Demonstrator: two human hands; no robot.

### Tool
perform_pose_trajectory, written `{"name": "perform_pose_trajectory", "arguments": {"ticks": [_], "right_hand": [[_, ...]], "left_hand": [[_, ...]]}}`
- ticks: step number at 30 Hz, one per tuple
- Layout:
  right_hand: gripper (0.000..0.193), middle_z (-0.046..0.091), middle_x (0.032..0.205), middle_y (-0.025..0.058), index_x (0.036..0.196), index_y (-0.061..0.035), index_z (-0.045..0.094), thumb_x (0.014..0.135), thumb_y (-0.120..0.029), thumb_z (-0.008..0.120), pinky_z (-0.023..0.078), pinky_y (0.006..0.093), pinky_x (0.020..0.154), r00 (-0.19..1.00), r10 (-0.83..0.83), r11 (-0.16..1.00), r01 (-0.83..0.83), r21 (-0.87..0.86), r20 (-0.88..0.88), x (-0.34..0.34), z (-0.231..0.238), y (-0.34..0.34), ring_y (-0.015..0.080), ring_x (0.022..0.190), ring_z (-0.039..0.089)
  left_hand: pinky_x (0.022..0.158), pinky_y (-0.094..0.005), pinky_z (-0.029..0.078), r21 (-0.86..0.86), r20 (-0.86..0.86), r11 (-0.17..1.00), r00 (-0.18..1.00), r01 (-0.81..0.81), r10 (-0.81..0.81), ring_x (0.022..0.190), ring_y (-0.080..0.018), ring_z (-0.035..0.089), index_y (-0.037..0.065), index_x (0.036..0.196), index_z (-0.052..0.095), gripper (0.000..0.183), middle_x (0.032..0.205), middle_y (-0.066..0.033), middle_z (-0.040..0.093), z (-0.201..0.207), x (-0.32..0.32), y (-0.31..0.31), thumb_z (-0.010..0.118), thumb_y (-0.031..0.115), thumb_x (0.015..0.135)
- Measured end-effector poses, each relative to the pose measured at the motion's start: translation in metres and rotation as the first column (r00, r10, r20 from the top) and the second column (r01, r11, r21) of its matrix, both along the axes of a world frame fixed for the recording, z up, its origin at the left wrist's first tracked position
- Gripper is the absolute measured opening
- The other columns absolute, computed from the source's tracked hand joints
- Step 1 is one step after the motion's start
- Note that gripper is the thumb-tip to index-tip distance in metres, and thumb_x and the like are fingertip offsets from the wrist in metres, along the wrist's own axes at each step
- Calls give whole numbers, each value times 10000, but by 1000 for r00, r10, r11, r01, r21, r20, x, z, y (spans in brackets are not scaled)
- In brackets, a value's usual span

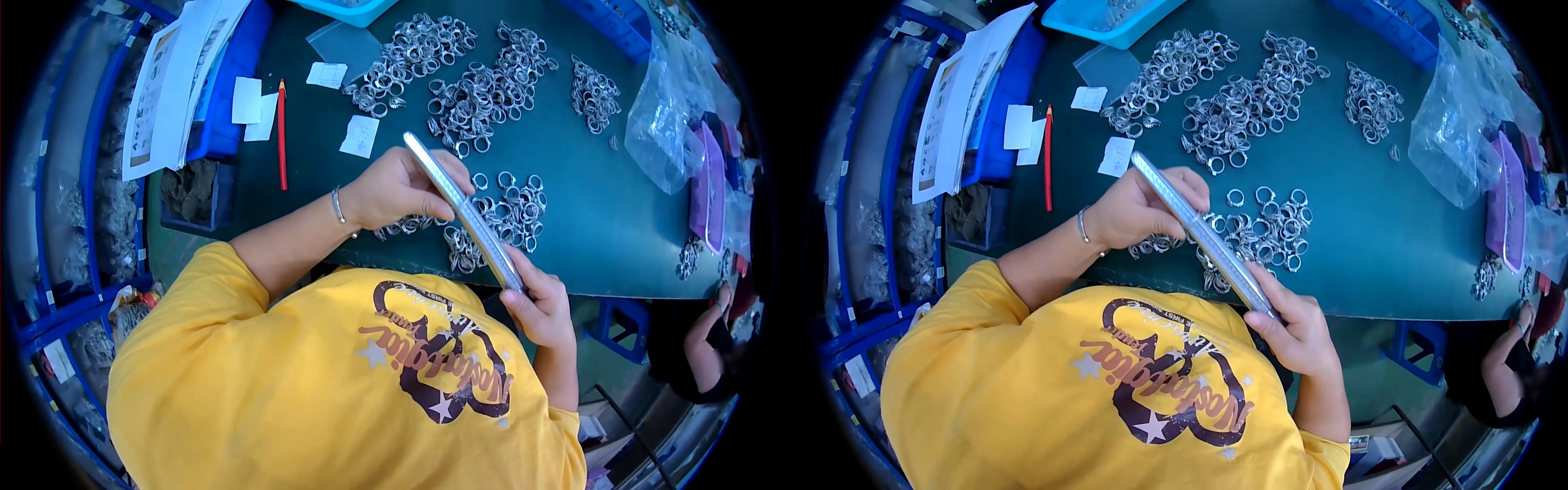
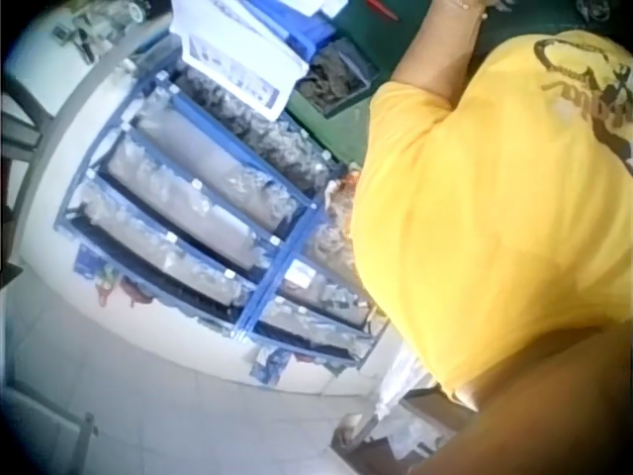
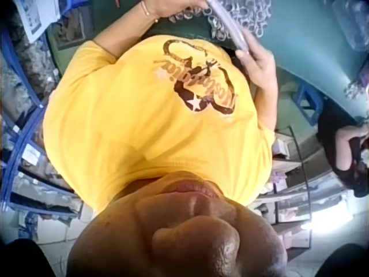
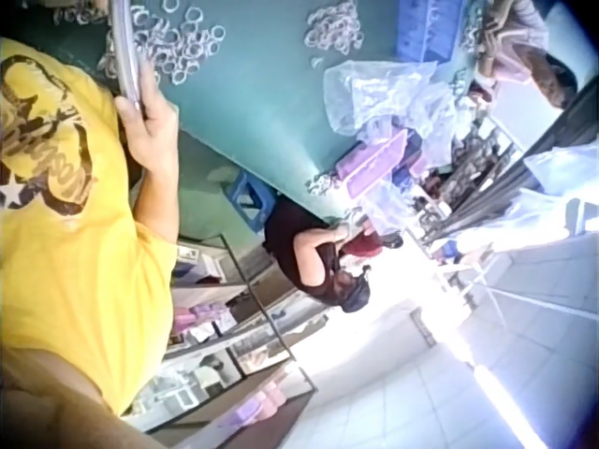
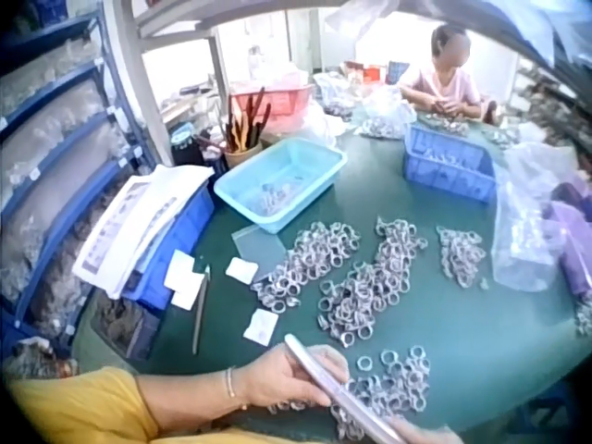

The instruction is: The person picks up metal rings from a pile and slides them one at a time onto a tapered ring sizer to check their size.

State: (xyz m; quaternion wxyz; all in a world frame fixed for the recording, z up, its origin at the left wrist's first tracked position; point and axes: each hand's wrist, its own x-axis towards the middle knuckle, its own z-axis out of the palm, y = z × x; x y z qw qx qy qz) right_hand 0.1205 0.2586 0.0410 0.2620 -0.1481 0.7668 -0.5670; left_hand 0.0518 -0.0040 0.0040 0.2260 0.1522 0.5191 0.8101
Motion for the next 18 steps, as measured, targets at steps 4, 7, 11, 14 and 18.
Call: {"name": "perform_pose_trajectory", "arguments": {"ticks": [4,7,11,14,18], "right_hand": [[501,613,868,69,1273,-22,445,808,-108,613,433,213,631,997,-55,997,58,-42,62,9,-9,8,92,684,557],[503,557,744,10,1282,-12,434,815,-90,601,369,172,484,958,-200,967,227,-115,208,16,-10,18,37,531,474],[487,484,640,-14,1302,0,399,847,-72,558,296,156,373,875,-430,881,461,-111,220,29,-13,32,17,435,387],[478,473,615,-11,1307,10,381,866,-84,540,291,149,368,851,-496,846,518,-124,172,28,-14,35,17,426,374],[483,478,616,-11,1310,12,376,868,-91,542,297,146,378,844,-514,835,533,-137,154,29,-14,34,16,430,376]], "left_hand": [[725,-246,503,-116,-16,992,999,41,-43,832,-147,590,8,983,614,282,929,-81,577,7,1,8,649,-63,713],[725,-240,496,-5,217,982,958,-189,186,803,-142,588,7,1037,575,255,918,-82,586,7,-20,5,575,-42,786],[685,-241,485,-476,-516,710,819,-519,252,769,-135,578,15,1005,582,259,903,-67,577,6,-56,-6,623,-31,754],[681,-262,478,-552,-742,573,670,-606,-7,760,-173,580,27,971,580,262,889,-81,561,1,-69,2,644,-24,722],[678,-308,463,-488,-839,551,537,-677,-84,757,-241,560,35,878,593,179,848,-101,548,-1,-72,9,659,29,711]]}}
